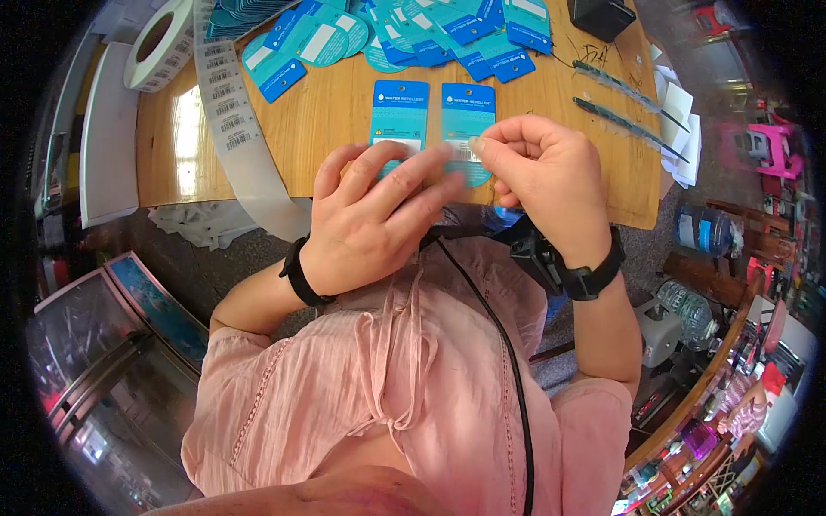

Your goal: Apply barcode stickers to a series of small blue cards at a workbench.

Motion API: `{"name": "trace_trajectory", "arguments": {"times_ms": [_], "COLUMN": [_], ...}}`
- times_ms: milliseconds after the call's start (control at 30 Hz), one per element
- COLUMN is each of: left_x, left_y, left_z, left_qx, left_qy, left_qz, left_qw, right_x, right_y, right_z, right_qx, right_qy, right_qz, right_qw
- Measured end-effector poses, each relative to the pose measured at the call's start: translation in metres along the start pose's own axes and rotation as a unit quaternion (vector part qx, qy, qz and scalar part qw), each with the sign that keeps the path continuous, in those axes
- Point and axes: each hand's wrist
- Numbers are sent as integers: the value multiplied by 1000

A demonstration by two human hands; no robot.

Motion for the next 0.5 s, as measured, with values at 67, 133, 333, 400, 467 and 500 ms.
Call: {"name": "trace_trajectory", "arguments": {"times_ms": [67,133,333,400,467,500], "left_x": [-1,-2,-4,-4,-3,-3], "left_y": [2,4,6,5,5,6], "left_z": [0,0,-2,-2,-2,-3], "left_qx": [-11,-11,-3,-4,-9,-11], "left_qy": [-4,-5,-8,-8,-10,-10], "left_qz": [19,25,43,42,35,34], "left_qw": [1000,1000,999,999,999,999], "right_x": [1,2,4,8,12,13], "right_y": [-1,-2,-5,-2,3,10], "right_z": [0,0,-13,-2,-1,-7], "right_qx": [4,30,318,374,428,408], "right_qy": [4,23,305,262,216,242], "right_qz": [-5,-4,-50,-63,-78,-86], "right_qw": [1000,999,896,887,874,876]}}
Point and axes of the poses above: each hand's wrist, its own x-axis away from the middle knuckle, its own y-axis out of the back of the hand, z = x × y, and after that the axes turned 11 degrees about y, right-handed
